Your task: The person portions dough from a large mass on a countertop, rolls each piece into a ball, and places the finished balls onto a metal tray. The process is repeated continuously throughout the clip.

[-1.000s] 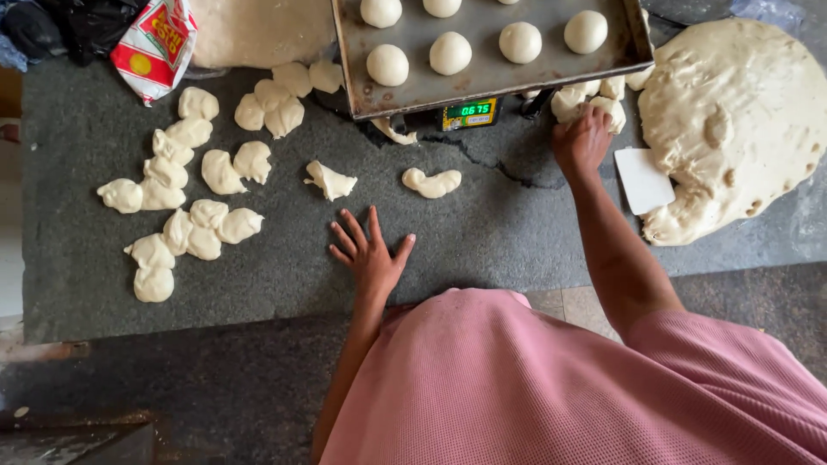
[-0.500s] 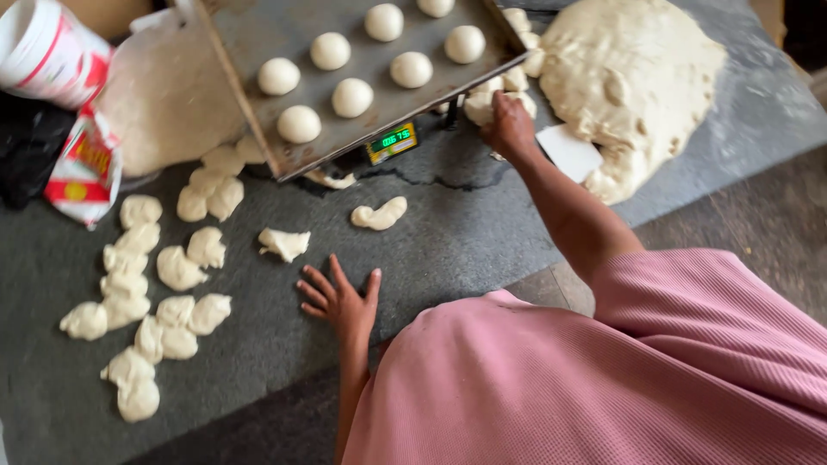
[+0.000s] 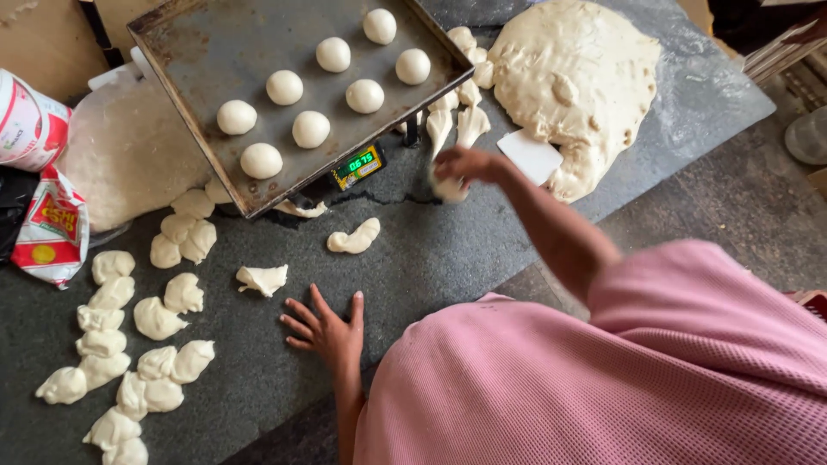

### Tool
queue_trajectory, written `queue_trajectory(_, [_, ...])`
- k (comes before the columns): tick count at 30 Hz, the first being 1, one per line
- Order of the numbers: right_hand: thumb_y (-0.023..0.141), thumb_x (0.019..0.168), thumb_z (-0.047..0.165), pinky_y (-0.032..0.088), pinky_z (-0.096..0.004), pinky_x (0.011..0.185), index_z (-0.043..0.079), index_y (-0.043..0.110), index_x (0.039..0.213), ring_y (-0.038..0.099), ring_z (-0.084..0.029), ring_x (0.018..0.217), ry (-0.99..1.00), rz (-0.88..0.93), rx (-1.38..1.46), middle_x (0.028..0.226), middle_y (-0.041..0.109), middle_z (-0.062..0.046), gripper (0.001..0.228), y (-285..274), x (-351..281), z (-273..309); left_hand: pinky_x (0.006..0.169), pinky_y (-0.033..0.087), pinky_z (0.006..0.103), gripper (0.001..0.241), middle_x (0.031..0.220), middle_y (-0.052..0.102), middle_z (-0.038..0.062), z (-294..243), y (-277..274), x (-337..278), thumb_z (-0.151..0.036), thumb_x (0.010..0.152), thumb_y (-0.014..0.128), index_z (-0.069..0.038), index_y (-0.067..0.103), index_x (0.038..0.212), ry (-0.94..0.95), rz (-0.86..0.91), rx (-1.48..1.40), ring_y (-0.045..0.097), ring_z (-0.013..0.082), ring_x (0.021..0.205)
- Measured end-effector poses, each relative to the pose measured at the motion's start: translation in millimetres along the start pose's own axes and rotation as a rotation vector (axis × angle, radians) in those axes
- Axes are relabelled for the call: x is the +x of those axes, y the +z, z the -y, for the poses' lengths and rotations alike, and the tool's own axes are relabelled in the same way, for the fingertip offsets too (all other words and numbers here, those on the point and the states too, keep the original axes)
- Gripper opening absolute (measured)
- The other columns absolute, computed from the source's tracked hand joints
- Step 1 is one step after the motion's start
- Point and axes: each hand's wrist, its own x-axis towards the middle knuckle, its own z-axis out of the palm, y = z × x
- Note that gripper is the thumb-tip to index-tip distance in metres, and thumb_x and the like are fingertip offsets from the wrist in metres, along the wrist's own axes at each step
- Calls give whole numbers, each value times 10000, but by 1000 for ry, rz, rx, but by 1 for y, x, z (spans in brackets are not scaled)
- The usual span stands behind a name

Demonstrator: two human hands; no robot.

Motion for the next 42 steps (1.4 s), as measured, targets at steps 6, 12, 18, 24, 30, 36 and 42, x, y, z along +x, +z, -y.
queue_trajectory(6, [672,841,224,625,-358,625,-48,679,1178,718,-223,811,-288,671,123,965,728,-144,433,141,-57,48,1118,-77,765,1115,1687,-24,266,8,3,3,-811,747,609,-199,271,1616,8,-7,-84,-127,509,1523])
queue_trajectory(12, [633,853,154,651,-358,724,-34,590,1258,722,-232,936,-378,511,131,1127,723,-159,448,173,-64,59,1221,173,652,692,1703,273,243,1,-33,11,-615,926,657,-227,537,1486,-8,84,-209,139,512,1570])
queue_trajectory(18, [631,909,187,562,-392,935,59,263,1516,676,-251,1085,-303,253,308,1245,672,-194,722,133,-74,65,984,517,411,614,1416,611,143,-57,-59,6,-364,956,634,-74,470,1473,-221,487,-1124,631,243,1224])
queue_trajectory(24, [634,939,129,502,-431,1084,98,162,1583,646,-295,1229,-362,327,345,1276,659,-244,799,160,-106,97,829,596,338,557,1229,630,104,-99,-60,-3,-385,981,629,-57,488,1408,-233,563,-1330,667,175,1080])
queue_trajectory(30, [618,956,134,570,-459,1036,156,81,1585,705,-352,1127,-310,286,427,1307,602,-228,827,166,-110,121,756,572,298,496,1192,647,63,-78,-68,9,-412,985,617,-70,557,1340,-192,537,-1457,643,129,1009])
queue_trajectory(36, [627,960,88,624,-421,954,141,171,1554,738,-305,1084,-373,-122,146,1372,569,-242,750,148,-102,130,730,572,359,455,1106,718,96,-57,-63,20,-415,955,692,-46,645,1217,-207,282,-1098,691,189,940])
queue_trajectory(42, [622,965,155,540,-407,977,96,259,1548,654,-318,1191,-282,-391,38,1368,575,-247,689,85,-101,96,857,575,436,578,1190,726,130,2,-78,-3,-475,895,718,-125,622,1345,-126,218,-349,724,267,1043])
